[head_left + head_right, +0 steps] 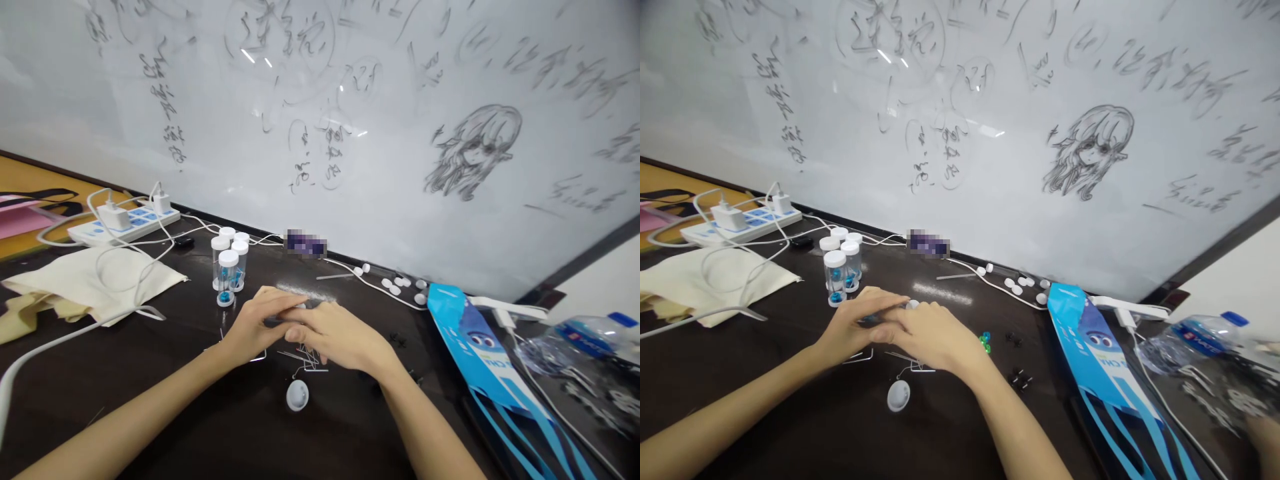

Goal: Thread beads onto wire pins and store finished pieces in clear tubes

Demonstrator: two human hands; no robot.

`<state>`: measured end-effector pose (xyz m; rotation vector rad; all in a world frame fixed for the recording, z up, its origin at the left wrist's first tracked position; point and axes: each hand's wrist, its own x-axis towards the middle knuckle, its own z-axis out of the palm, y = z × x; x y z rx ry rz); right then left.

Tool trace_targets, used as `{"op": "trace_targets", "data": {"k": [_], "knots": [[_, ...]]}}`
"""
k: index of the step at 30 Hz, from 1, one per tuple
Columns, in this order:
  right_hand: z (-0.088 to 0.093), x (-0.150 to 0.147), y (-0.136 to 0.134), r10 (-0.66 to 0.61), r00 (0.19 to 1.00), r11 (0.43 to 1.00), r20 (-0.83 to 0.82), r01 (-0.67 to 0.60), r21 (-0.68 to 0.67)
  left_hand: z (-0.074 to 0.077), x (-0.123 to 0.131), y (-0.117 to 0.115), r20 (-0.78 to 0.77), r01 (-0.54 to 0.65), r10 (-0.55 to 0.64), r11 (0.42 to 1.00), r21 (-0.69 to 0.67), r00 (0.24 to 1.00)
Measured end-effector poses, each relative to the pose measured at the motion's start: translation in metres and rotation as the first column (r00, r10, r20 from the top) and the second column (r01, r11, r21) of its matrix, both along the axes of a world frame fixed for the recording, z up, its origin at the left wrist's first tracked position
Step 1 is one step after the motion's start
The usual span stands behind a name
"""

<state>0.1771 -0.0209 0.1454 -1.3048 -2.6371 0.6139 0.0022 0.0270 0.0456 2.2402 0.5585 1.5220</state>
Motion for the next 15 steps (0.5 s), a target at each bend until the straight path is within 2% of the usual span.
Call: {"op": "trace_targets", "data": {"k": [3,6,8,11,13,15], "knots": [[0.005,0.004,-0.002,-0.105,0.982,0.991,-0.155,0.092,-0.093,0.002,0.000,0.000,0.025,-0.073,0.073,0.997,0.007,0.997],[0.004,0.005,0.001,-0.223,0.930,0.966,-0.293,0.171,-0.195,0.003,0.000,0.001,0.059,-0.144,0.141,0.987,0.066,0.988],[-0.001,0.003,0.005,-0.249,0.911,0.923,-0.330,0.119,-0.367,0.003,-0.001,0.001,0.063,-0.166,0.160,0.979,0.117,0.985],[-0.011,-0.005,0.008,-0.264,0.871,0.797,-0.414,-0.044,-0.602,0.001,-0.001,-0.001,0.052,-0.158,0.151,0.971,0.182,0.987],[-0.016,-0.011,0.009,-0.302,0.812,0.726,-0.499,-0.143,-0.672,0.000,-0.002,0.000,0.057,-0.149,0.141,0.968,0.204,0.988],[-0.020,-0.016,0.009,-0.364,0.739,0.678,-0.567,-0.207,-0.705,0.000,-0.004,0.002,0.063,-0.151,0.141,0.968,0.201,0.988]]}}
